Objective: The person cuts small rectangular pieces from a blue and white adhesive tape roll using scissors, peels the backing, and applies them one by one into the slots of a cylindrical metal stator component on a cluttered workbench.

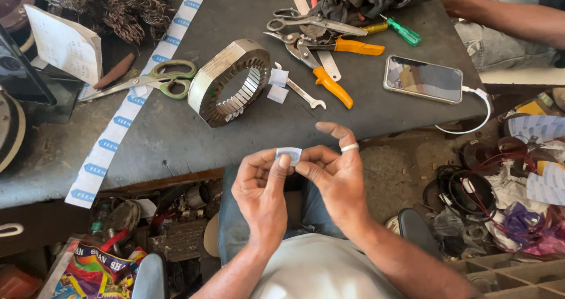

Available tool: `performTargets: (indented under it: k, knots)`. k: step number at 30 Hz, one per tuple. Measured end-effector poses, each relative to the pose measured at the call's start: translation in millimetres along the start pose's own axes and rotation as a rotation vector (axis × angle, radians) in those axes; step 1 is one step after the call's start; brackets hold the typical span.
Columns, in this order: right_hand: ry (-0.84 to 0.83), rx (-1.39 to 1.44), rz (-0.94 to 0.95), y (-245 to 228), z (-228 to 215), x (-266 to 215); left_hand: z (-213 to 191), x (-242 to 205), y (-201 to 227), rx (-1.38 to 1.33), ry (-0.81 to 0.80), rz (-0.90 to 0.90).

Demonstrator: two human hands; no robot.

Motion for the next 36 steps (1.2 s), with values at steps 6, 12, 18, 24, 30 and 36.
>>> performTargets:
  k: [6,12,18,24,30,36]
  knots:
    - [-0.006,-0.130,-0.209,6.5,4.8,-1.2,6.4,-8.4,-4.6,0.087,0.009,-0.035]
    - [0.015,-0.833,-0.326,-38.6,8.5,38.8,5.5,28.7,34.5,0.641,-0.201,0.406]
    - [0.198,-1.630,-0.437,-53.8,30.8,142.8,22.4,56.0,29.3,0.882,-0.362,0.695]
    - [0.160,-1.673,-0.414,-47.5,39.4,163.3,17.9,43.1,30.9,0.953,-0.425,0.814]
    - [0.094,-1.776,-0.370,-38.9,44.0,160.4,16.6,53.9,20.1,0.955,-0.470,0.717]
    - [0.077,-1.784,-0.310,-38.5,44.0,177.3,18.7,53.3,21.5,1.008,-0.522,0.758]
Point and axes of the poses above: each hand's wrist, its own x-axis towards the middle knuckle, its own z-axis out of the palm, y = z × x, the point moved 9 cm from there along x, towards the middle knuckle, and after that the axes turned 11 degrees about z, right-handed, at the moved point
